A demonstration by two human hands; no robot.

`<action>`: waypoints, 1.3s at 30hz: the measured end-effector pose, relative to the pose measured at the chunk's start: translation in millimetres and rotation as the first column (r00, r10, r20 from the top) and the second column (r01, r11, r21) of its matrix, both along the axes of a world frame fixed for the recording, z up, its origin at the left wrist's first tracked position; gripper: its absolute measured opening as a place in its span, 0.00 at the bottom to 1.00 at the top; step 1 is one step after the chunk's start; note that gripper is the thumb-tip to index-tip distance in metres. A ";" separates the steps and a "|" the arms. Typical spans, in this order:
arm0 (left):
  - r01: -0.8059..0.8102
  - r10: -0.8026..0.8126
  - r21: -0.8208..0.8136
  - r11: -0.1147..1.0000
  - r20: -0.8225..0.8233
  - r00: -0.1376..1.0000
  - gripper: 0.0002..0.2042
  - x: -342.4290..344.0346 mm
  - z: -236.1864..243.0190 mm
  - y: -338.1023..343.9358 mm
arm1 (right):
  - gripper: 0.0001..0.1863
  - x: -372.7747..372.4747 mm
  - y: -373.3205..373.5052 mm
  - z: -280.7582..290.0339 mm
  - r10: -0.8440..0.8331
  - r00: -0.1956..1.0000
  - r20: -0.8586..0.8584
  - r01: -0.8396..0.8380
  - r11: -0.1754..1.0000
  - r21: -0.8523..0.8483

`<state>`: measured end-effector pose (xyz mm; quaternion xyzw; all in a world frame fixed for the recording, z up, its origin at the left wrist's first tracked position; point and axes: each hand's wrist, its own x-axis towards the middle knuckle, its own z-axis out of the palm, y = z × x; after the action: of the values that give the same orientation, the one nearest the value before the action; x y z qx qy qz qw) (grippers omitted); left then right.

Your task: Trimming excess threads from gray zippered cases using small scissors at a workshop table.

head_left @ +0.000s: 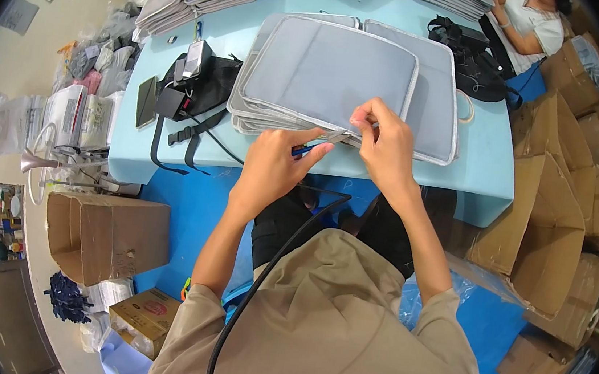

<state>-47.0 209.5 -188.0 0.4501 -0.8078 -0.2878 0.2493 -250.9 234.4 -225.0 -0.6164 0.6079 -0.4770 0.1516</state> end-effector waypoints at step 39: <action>-0.109 0.291 0.356 0.928 -0.511 0.809 0.20 24.3 -77.5 37.2 | 0.14 54.4 50.6 -54.9 -0.332 0.240 0.912 -0.116 0.923 0.367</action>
<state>-22.7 246.7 -265.5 0.4638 -0.5923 -0.5007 0.4282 -196.5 285.0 -279.9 -0.1093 0.5036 -0.6422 0.5675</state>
